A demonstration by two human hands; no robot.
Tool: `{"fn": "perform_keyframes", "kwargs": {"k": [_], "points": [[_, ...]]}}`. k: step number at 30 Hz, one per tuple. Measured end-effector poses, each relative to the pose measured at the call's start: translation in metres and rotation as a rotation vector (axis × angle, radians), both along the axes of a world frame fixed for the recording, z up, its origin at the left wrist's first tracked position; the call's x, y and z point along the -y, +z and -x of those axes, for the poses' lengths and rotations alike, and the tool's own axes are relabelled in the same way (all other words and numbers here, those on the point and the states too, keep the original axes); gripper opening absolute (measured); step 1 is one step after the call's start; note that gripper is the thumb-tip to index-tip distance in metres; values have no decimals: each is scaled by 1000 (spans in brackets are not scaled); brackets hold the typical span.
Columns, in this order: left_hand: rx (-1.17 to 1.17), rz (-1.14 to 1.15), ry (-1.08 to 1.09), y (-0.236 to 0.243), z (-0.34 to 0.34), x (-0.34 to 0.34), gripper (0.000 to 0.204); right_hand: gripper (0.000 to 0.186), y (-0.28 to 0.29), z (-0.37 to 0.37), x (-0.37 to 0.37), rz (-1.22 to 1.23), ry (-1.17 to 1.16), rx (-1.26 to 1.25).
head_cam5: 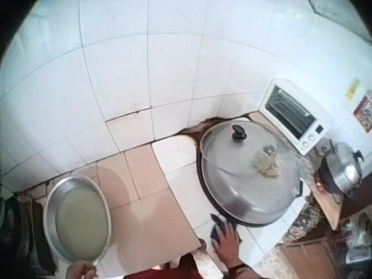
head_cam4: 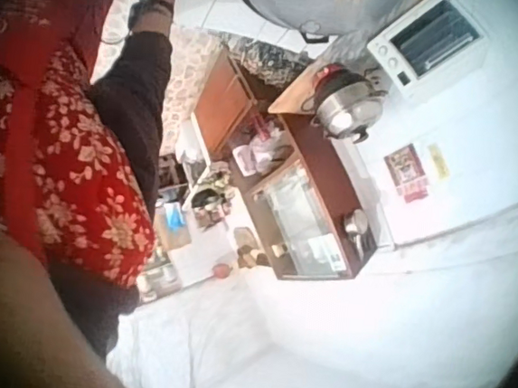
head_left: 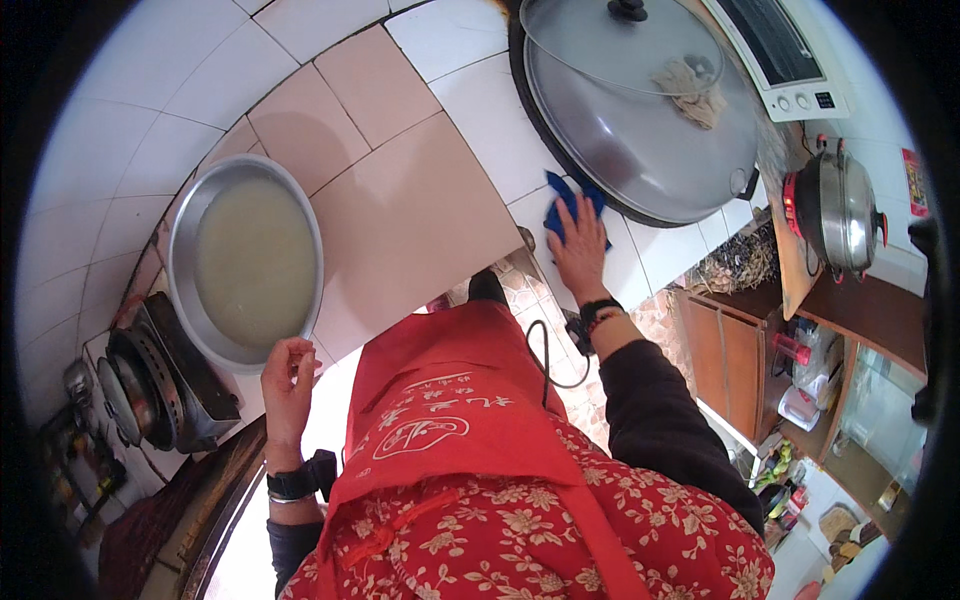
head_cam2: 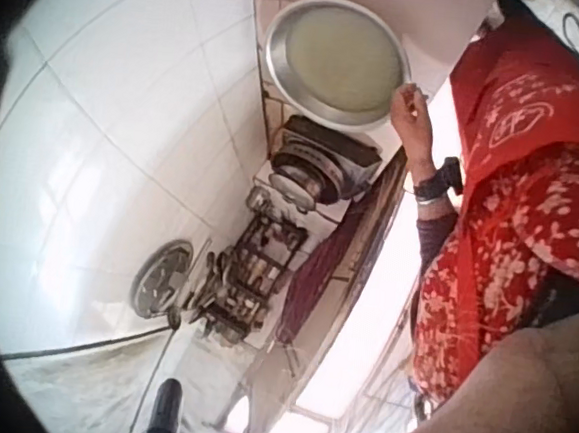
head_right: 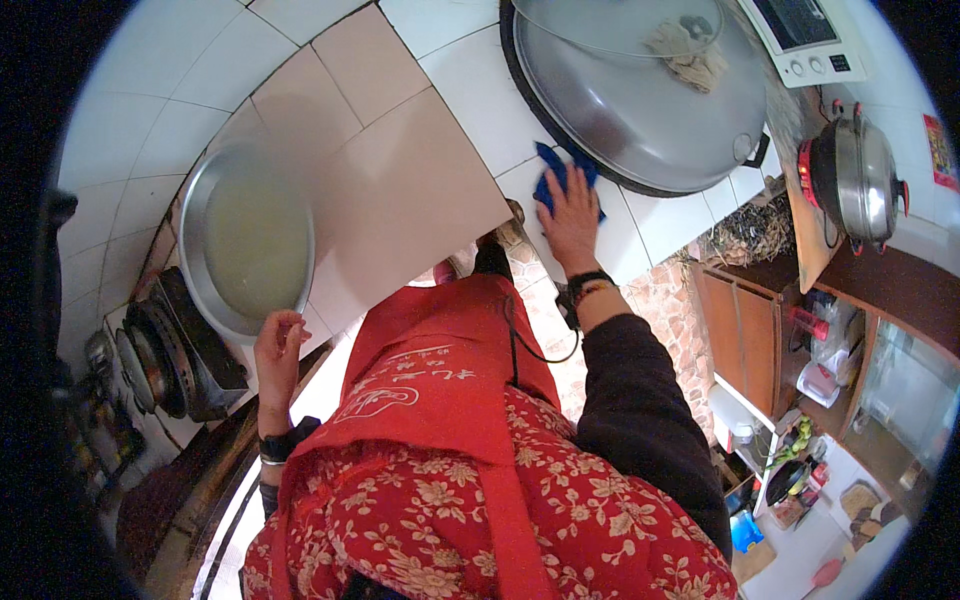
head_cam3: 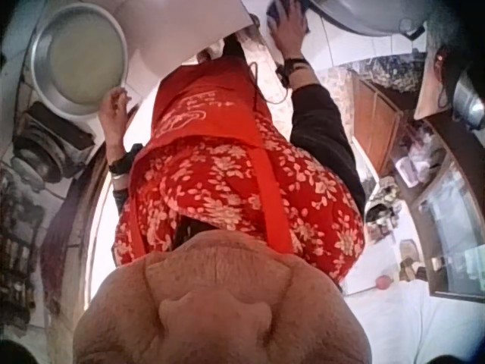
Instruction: The person wipes the countertop and stove area with a blue cloth, then rinses and wrings the cloth in a basin of water. They wipe a glass pot lid and place it on a pot, then return to wiping the countertop.
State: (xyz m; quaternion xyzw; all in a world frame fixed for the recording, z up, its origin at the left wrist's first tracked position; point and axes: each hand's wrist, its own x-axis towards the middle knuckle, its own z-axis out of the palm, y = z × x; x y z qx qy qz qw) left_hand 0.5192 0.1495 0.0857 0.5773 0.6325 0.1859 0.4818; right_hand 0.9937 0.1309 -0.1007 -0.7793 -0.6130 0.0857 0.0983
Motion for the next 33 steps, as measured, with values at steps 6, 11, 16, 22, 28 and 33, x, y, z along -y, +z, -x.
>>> {"fn": "perform_keyframes", "kwargs": {"k": [6, 11, 16, 22, 28, 33], "points": [[67, -57, -56, -8, 7, 4, 10, 58, -19, -65, 121, 19, -415, 121], [51, -46, -40, -14, 16, 6, 10, 45, -7, -97, 161, -154, -1005, -241], [27, -54, 2, -14, 22, 7, 11, 42, 36, -60, 96, -366, -621, -341], [8, -59, 84, -20, 13, 6, 11, 56, 68, 12, -53, -279, -50, -294], [-10, -7, 172, -25, 0, 3, 8, 69, 18, 70, -138, 21, 152, -24], [-26, 48, 196, -29, -18, -8, 9, 71, -8, 58, -240, -103, 122, 51]]}}
